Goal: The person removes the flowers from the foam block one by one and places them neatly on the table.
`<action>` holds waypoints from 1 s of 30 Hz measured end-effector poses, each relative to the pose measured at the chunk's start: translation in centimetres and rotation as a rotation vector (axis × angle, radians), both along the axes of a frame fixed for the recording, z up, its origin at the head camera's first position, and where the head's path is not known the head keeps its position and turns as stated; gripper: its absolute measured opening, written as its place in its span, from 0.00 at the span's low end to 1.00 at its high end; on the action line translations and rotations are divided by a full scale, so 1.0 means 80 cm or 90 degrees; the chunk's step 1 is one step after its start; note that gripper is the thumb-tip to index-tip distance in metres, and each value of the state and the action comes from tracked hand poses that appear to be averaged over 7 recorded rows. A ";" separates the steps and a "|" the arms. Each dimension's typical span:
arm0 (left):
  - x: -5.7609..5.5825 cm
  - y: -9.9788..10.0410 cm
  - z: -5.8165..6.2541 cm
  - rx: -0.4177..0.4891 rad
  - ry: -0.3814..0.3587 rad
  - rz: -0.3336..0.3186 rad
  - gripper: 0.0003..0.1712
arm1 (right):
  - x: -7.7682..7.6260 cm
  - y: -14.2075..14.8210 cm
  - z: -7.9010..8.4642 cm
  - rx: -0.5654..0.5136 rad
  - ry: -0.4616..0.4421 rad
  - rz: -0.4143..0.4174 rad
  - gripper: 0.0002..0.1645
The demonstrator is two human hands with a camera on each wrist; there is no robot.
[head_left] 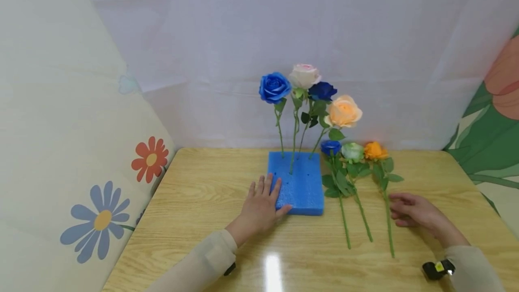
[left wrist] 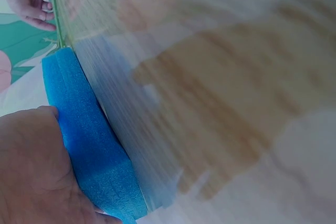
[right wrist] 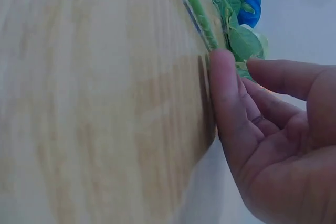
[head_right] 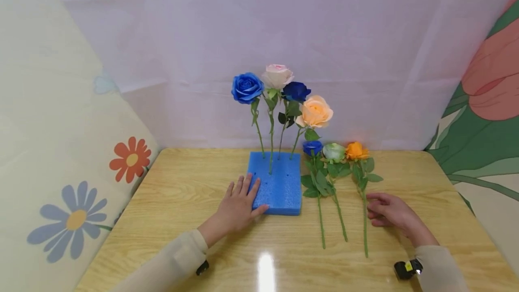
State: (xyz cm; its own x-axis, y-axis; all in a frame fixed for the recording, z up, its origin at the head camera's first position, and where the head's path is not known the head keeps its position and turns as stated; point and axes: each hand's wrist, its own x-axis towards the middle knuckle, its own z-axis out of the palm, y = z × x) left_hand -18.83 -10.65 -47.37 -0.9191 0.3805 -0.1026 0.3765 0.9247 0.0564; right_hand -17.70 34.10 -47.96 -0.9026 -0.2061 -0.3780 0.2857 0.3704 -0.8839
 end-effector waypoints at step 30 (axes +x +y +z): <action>0.004 0.001 0.006 0.012 0.015 -0.006 0.50 | -0.024 -0.088 0.051 0.034 0.193 0.004 0.33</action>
